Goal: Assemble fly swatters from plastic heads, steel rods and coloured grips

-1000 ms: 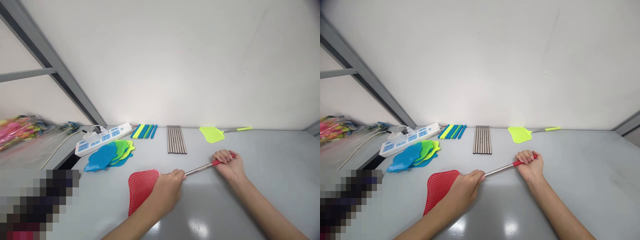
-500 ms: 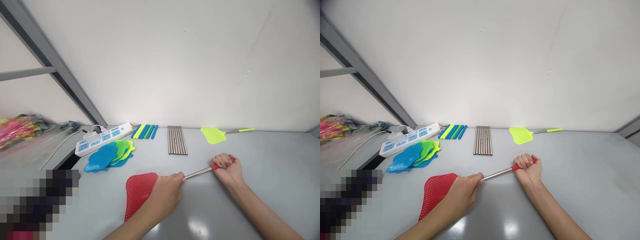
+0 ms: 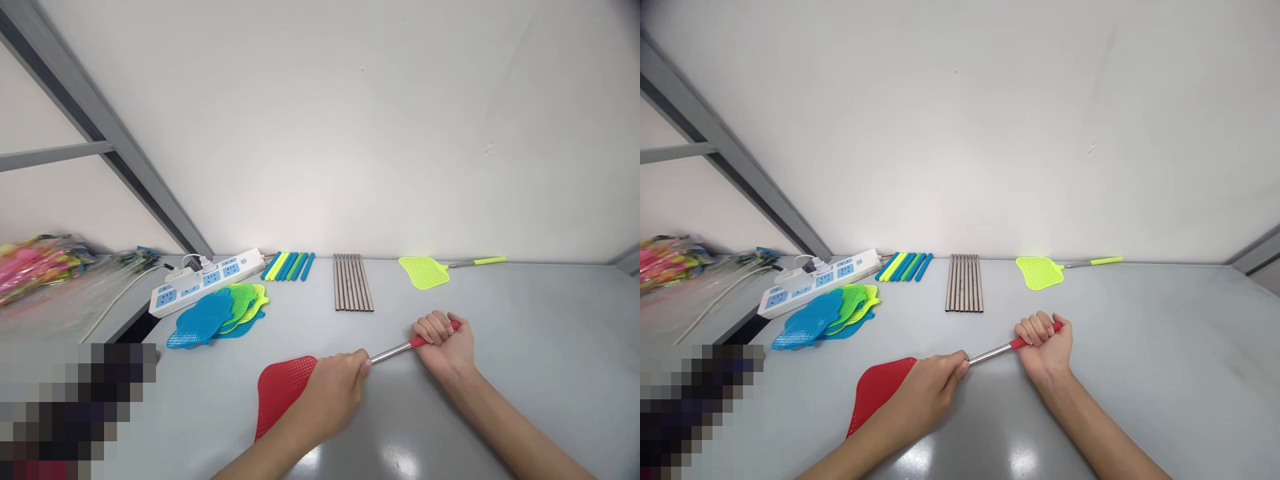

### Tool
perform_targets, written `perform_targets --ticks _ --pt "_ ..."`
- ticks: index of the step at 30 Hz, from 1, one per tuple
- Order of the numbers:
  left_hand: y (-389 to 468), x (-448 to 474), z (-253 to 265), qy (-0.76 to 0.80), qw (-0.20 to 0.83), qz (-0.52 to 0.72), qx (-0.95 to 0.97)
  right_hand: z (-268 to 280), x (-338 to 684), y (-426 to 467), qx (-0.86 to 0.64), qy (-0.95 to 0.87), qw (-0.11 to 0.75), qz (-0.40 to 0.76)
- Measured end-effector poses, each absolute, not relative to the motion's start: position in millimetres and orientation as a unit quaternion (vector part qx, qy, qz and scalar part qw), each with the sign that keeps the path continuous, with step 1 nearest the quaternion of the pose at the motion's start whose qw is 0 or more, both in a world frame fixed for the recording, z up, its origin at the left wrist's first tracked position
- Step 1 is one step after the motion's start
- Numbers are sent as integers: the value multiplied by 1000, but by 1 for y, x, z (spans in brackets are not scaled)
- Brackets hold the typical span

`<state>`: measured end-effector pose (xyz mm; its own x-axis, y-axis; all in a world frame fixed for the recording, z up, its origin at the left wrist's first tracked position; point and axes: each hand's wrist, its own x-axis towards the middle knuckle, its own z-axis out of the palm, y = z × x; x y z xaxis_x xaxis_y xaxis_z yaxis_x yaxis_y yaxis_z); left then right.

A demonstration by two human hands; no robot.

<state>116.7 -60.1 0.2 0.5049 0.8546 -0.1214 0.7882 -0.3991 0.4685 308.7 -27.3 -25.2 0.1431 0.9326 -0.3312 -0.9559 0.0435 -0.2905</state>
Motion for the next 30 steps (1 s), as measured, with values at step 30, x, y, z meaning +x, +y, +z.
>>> perform_targets --ticks 30 --pt "-35 108 3 523 68 70 847 -26 308 -21 -194 95 676 705"
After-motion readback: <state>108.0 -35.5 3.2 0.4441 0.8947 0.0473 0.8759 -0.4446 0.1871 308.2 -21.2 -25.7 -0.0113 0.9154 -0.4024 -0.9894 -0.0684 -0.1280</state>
